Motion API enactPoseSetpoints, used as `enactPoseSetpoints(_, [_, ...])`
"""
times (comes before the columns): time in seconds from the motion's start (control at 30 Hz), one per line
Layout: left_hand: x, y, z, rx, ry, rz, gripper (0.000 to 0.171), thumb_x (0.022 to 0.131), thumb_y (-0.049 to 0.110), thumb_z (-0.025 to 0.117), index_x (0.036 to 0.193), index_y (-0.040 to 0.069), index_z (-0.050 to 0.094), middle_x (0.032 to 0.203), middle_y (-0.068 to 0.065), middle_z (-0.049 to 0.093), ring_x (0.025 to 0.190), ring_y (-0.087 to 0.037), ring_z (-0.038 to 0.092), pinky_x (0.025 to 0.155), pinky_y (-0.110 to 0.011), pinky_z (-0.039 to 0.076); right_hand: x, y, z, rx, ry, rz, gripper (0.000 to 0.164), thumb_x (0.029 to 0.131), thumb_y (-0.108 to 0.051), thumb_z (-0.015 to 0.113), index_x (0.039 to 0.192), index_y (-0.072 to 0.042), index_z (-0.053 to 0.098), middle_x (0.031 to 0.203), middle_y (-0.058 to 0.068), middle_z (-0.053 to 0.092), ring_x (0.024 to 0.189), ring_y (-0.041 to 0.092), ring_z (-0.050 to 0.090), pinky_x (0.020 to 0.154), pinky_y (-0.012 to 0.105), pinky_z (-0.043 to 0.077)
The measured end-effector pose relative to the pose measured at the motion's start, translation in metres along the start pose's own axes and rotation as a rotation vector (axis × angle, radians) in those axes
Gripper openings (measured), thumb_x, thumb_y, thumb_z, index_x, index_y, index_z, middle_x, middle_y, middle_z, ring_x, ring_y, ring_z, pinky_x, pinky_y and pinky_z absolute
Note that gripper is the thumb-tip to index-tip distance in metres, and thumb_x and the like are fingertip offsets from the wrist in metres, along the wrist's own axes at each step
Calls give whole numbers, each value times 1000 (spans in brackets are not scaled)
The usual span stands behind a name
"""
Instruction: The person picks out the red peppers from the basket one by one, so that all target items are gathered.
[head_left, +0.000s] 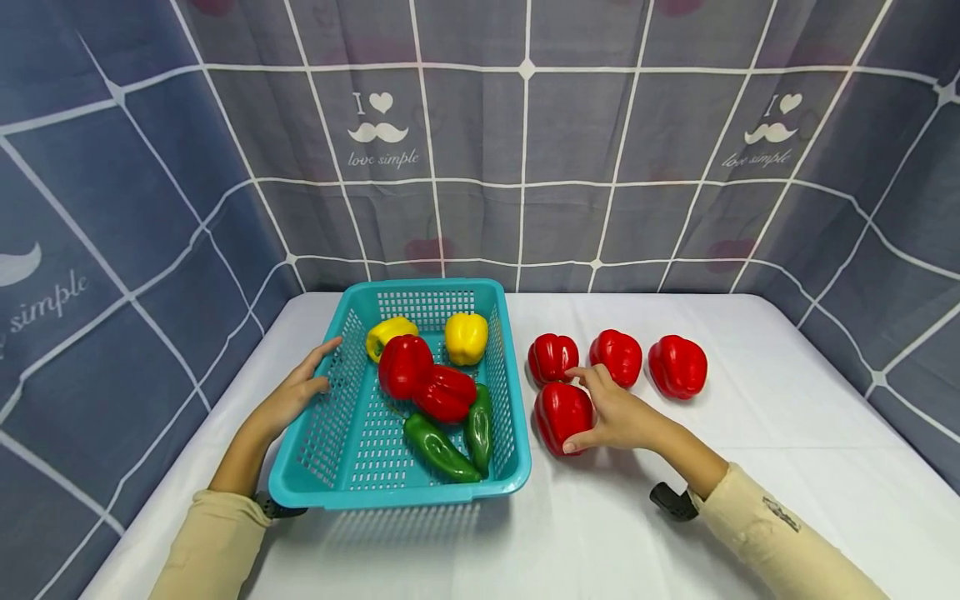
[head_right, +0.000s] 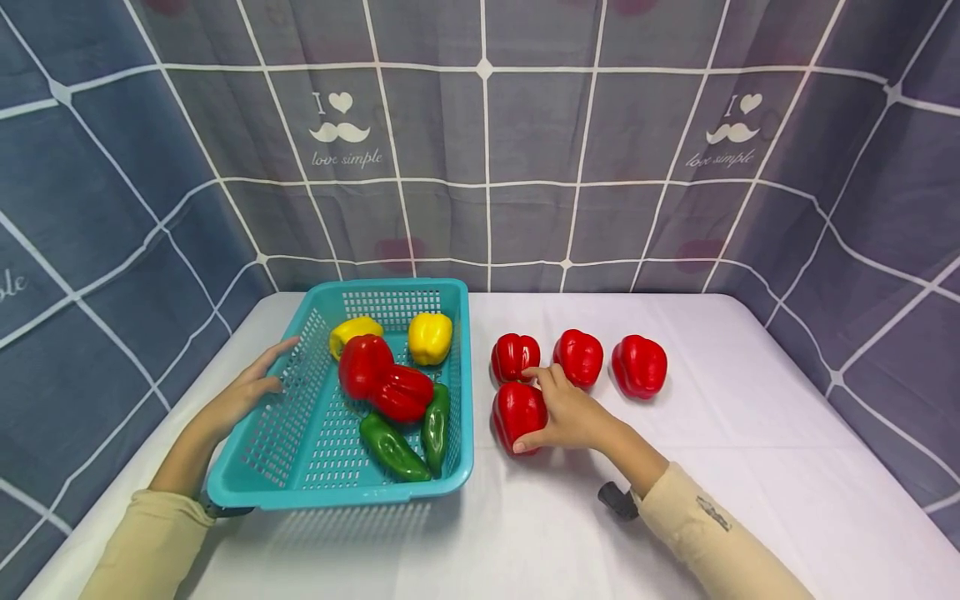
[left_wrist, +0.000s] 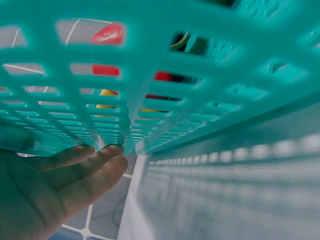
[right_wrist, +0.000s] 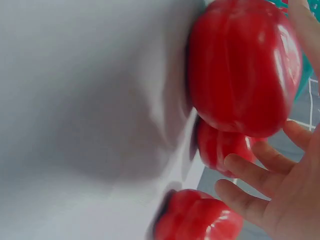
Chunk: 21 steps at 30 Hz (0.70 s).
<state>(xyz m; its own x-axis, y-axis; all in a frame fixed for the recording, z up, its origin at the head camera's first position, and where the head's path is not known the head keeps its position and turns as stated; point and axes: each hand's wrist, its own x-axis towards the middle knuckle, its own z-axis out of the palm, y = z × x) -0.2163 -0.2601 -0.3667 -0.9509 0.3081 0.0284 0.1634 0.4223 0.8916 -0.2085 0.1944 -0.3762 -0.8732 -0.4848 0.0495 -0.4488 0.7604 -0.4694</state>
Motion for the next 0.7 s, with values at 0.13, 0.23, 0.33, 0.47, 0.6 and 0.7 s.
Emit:
enactPoseSetpoints(0.13, [0,0,0,-5,4,0,74,78,1,36,146,3,7,151,-24,0,127,-42,17,92,-53,31,3,-1,-6,-5,5,-29,96,58,-50,79,131,-7,34,115,14,42,106,29,50,77,40,51])
enactPoseSetpoints(0.23, [0,-1,1,-10,5,3,74,78,1,36,146,3,7,151,-24,0,127,-41,17,94,-54,28,6,-2,-9,4,-10,-14,98,59,-51,78,133,-7,32,118,15,42,109,33,49,78,41,51])
enactPoseSetpoints(0.33, [0,-3,1,-15,6,5,74,78,1,36,146,3,8,151,-23,0,127,-41,16,94,-55,27,9,-3,-11,8,-26,8,100,59,-53,77,134,-8,30,120,15,40,112,35,47,78,42,51])
enactPoseSetpoints(0.47, [0,-4,1,-18,8,7,74,78,2,37,146,3,8,151,-22,-2,129,-41,13,96,-57,23,12,-6,-14,-8,-31,21,100,59,-54,77,135,-8,30,120,15,40,112,35,48,77,43,52])
enactPoseSetpoints(0.6, [0,-3,1,-21,9,8,74,78,2,37,146,3,8,151,-22,-2,131,-41,10,97,-59,19,17,-10,-17,-30,-24,18,100,58,-55,76,135,-9,31,121,15,41,111,34,48,75,42,52])
enactPoseSetpoints(0.7, [0,-1,1,-20,11,17,74,78,2,37,146,2,8,151,-22,-2,133,-42,6,99,-60,16,22,-14,-19,-38,-21,2,99,59,-55,76,135,-10,31,120,15,41,108,32,49,73,40,53])
